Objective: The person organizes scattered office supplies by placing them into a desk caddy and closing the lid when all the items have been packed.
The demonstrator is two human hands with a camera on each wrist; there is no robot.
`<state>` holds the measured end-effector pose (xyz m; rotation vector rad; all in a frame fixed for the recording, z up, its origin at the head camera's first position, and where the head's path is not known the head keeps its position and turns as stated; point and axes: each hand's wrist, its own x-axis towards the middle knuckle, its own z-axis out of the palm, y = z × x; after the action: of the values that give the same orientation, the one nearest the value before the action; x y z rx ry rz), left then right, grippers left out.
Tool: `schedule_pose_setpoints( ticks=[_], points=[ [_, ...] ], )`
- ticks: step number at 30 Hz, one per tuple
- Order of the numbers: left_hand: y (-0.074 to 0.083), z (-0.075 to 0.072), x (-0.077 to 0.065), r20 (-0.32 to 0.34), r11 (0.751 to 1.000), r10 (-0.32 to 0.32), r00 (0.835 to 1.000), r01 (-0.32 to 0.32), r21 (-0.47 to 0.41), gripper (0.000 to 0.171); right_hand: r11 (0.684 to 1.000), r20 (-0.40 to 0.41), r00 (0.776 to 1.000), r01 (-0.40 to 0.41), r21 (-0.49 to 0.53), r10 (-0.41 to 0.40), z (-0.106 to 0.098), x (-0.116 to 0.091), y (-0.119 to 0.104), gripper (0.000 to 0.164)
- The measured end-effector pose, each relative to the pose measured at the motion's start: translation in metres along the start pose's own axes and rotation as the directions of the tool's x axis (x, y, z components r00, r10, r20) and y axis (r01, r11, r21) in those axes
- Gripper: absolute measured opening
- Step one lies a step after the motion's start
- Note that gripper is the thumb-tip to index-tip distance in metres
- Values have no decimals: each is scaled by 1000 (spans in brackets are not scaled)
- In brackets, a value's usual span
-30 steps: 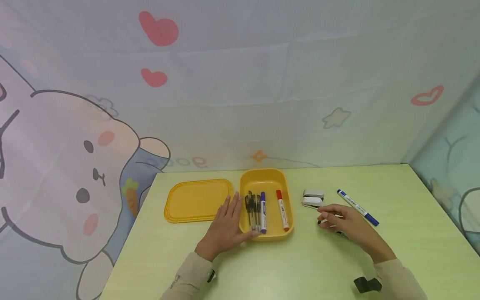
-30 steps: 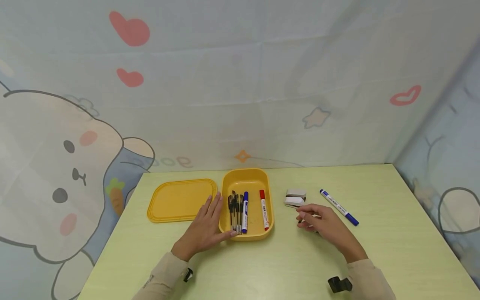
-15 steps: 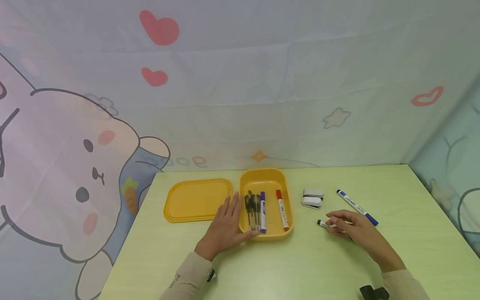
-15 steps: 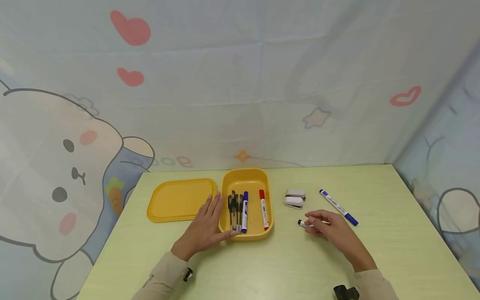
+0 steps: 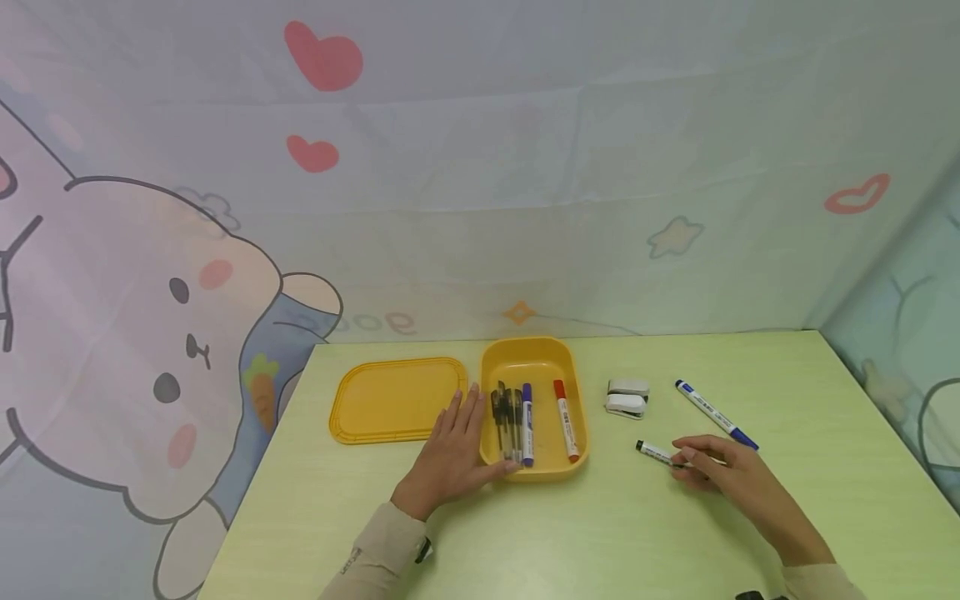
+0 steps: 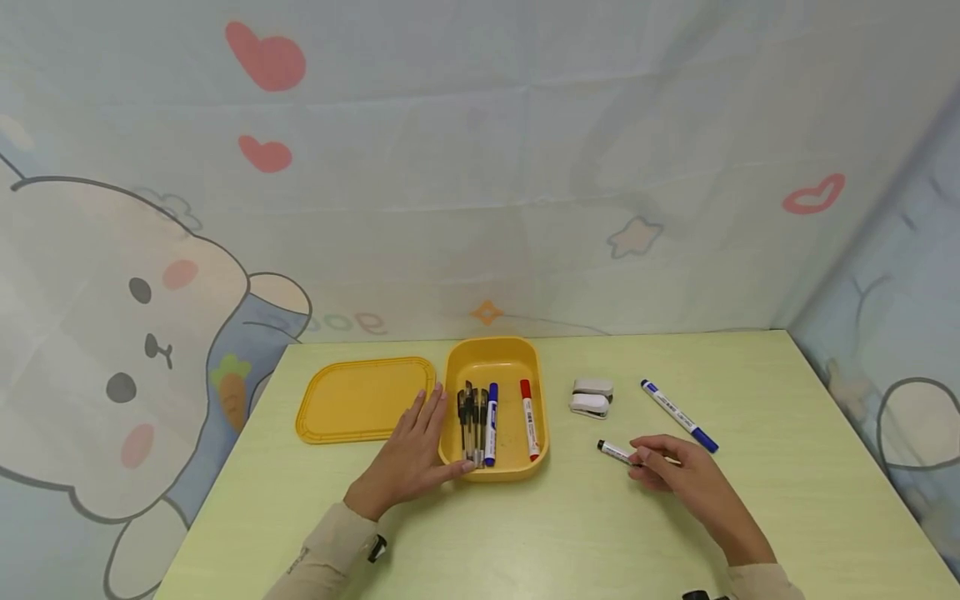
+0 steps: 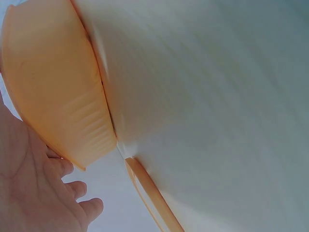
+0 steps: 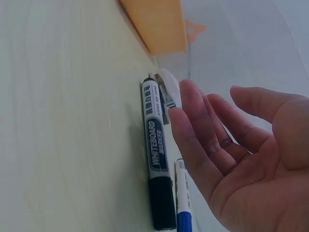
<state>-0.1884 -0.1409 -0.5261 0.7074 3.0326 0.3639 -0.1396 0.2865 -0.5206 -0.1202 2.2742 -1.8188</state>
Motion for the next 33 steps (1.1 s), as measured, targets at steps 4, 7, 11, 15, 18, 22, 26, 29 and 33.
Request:
schedule_pose_setpoints(
  ticks=[4,7,11,15,18,22,26,29,33],
  points=[
    [0,0,0,3,1000,-3,1000,3,-1,115,1000,-15,1000,6,-10,-6,-4,-5,5,51],
    [0,-1,0,-2,1000,1,1000,-1,-2,115,1000,-27,1000,-5,-16,5,-8,-9,8,52],
    [1,-2,-1,-15,1000,12,1000,-12,-7,114,999,-44,999,-32,-15,31,-13,-15,11,53],
    [1,-3,-1,-22,1000,16,1000,-16,-9,114,998,-63,996,-61,2,61,-19,-21,16,54],
    [2,-3,-2,-21,1000,15,1000,-15,-12,114,996,-74,993,-84,41,87,-23,-27,20,55],
    [2,-3,-2,-13,1000,11,1000,-11,-18,114,991,-78,990,-112,73,118,-28,-31,27,55],
    [2,-3,-2,-20,1000,11,1000,-11,-13,114,984,-83,984,-152,92,160,-33,-33,32,57],
    [2,-3,-1,-23,1000,9,1000,-9,-10,114,978,-81,978,-184,95,192,-34,-33,34,59],
    [2,-3,-1,-20,1000,3,1000,-3,-10,114,974,-74,973,-212,87,218,-35,-34,36,60]
  ],
)
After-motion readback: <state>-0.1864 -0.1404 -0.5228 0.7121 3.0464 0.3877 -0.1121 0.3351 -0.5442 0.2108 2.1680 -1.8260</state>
